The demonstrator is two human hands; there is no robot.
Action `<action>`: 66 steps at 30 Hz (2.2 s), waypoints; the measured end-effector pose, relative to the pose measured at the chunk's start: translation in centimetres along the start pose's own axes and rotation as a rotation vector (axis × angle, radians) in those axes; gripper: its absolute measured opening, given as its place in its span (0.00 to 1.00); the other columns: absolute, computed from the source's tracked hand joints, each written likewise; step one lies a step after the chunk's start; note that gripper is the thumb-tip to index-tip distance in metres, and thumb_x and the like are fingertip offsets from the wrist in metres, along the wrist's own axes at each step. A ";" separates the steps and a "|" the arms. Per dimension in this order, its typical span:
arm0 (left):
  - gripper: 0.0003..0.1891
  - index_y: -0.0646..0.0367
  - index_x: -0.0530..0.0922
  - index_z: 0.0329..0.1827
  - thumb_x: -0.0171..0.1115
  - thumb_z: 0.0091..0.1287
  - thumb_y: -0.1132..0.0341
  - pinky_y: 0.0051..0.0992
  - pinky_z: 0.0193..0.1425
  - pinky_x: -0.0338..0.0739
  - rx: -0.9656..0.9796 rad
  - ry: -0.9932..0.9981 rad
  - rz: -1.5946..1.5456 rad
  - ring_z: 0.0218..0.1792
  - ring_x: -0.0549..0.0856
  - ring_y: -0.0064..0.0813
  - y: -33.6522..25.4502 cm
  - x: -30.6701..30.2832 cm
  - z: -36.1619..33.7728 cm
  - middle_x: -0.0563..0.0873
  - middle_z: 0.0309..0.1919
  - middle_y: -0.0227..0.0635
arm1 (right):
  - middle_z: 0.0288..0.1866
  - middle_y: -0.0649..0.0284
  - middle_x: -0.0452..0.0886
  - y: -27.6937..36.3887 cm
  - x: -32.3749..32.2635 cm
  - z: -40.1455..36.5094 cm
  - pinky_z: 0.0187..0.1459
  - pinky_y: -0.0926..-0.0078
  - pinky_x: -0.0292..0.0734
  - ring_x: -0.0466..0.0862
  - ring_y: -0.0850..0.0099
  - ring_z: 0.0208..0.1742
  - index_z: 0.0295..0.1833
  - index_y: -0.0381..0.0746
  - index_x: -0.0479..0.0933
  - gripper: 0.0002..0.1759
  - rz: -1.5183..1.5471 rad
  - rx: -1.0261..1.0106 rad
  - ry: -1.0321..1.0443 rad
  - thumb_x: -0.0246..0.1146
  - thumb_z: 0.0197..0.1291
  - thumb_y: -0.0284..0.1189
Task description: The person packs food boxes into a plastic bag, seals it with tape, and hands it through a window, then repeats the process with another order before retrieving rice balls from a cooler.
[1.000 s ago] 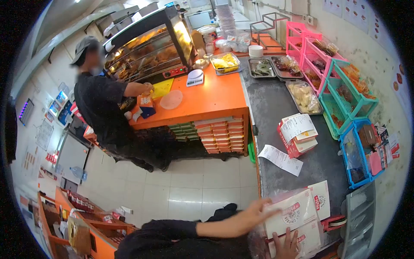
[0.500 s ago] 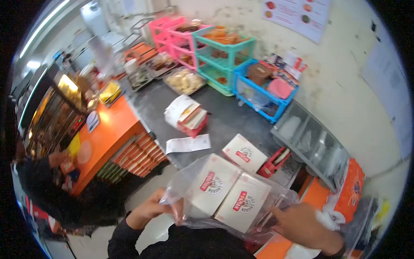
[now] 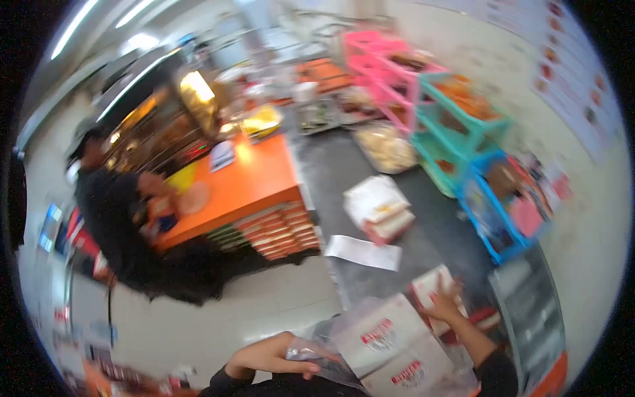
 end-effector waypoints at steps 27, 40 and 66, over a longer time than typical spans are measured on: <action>0.35 0.60 0.61 0.63 0.66 0.50 0.72 0.25 0.50 0.69 0.405 0.598 0.225 0.54 0.70 0.28 -0.1 -2.4 5.7 0.48 0.70 0.40 | 0.56 0.38 0.55 18.8 -22.5 -25.0 0.55 0.53 0.63 0.63 0.41 0.55 0.69 0.45 0.47 0.60 0.349 0.155 -0.007 0.72 0.30 0.48; 0.20 0.63 0.66 0.55 0.43 0.59 0.83 0.29 0.49 0.70 0.296 0.899 0.147 0.42 0.79 0.39 -4.9 0.6 6.9 0.80 0.39 0.43 | 0.61 0.39 0.59 22.8 -19.8 -26.4 0.52 0.43 0.62 0.65 0.47 0.57 0.66 0.37 0.56 0.51 0.314 0.990 -0.643 0.59 0.42 0.60; 0.25 0.57 0.73 0.48 0.66 0.51 0.54 0.34 0.42 0.74 0.320 0.238 1.260 0.44 0.80 0.41 -7.0 -1.1 1.7 0.79 0.45 0.44 | 0.45 0.62 0.75 12.9 -23.9 -41.7 0.54 0.67 0.62 0.74 0.72 0.49 0.40 0.44 0.74 0.20 -0.227 -0.402 -0.631 0.66 0.40 0.41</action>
Point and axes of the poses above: each hand's wrist, its own z-axis towards the middle knuckle, its own x-axis out of the palm, y = z × x, the point moved 4 cm from there along z, towards the middle knuckle
